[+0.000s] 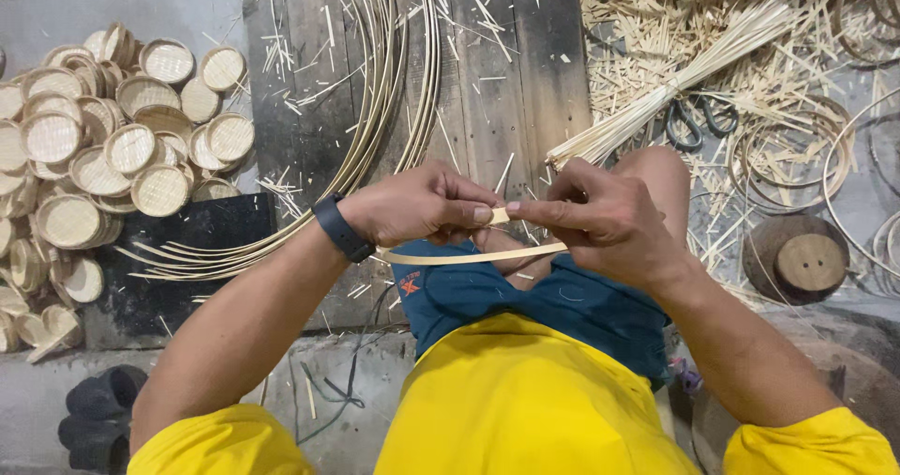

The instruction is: The person sits on the floor of a bamboo workshop and bends thin bamboo strips into circular hoops, joining and overlapping the strip ends to form basket rims. They flex the strips, press the joined ends together, and set finished hoops aside with other completed rims.

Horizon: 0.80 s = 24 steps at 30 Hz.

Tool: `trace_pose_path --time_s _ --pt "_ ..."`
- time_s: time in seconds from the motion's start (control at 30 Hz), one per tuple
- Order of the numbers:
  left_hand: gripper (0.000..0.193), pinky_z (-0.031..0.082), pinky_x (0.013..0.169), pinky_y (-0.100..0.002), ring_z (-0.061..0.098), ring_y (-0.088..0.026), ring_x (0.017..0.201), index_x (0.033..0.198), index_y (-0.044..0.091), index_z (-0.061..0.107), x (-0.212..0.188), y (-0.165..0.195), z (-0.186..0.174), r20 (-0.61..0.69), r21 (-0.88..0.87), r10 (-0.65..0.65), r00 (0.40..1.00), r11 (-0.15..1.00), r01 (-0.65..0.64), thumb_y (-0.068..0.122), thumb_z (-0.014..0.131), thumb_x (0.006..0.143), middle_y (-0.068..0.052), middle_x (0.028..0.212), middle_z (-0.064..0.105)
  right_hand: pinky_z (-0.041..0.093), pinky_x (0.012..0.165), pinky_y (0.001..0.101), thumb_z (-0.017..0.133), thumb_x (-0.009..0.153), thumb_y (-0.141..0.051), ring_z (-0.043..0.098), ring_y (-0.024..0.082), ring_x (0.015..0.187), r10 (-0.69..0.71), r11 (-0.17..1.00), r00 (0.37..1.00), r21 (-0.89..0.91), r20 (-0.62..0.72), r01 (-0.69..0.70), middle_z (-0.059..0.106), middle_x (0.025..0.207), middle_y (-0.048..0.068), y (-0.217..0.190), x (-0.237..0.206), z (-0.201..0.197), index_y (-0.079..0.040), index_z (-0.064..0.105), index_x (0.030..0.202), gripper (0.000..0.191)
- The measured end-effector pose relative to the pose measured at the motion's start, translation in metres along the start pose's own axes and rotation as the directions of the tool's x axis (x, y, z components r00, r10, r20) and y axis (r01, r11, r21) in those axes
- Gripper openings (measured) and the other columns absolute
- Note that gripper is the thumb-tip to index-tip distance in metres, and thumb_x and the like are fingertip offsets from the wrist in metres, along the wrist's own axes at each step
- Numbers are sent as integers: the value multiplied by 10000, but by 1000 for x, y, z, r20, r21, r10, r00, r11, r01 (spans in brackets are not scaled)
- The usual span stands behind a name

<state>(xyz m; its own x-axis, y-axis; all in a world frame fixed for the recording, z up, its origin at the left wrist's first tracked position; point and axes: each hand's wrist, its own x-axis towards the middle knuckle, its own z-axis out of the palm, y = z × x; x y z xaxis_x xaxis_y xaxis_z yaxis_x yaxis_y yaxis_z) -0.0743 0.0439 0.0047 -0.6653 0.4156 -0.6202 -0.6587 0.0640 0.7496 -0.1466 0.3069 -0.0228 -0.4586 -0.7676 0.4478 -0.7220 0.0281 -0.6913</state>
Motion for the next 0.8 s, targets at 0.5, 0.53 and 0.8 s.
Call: trace_pose_path --time_s 0.5,0.53,0.8 --pt "360 448 529 -213 548 -36 580 962 29 781 0 8 12 -101 420 -32 994 905 72 335 604 1027 32 670 660 419 507 357 773 727 4 560 194 615 -128 976 992 -179 0 126 553 779 40 1 -2 2 -203 776 1124 447" --pt "359 416 516 -219 509 -39 570 961 16 776 -1 8 13 -77 376 23 997 927 7 320 603 1043 29 667 638 428 520 338 774 814 -74 567 175 631 -134 973 991 -194 -25 126 572 807 36 2 -2 1 -175 768 1163 364" --pt "282 303 459 -223 420 -39 522 1033 -23 754 -15 11 19 -49 -6 231 972 973 -231 218 609 1052 18 671 620 318 460 385 522 921 -677 444 197 478 -49 850 953 -514 -297 -117 445 579 47 26 -4 4 -64 594 702 655"
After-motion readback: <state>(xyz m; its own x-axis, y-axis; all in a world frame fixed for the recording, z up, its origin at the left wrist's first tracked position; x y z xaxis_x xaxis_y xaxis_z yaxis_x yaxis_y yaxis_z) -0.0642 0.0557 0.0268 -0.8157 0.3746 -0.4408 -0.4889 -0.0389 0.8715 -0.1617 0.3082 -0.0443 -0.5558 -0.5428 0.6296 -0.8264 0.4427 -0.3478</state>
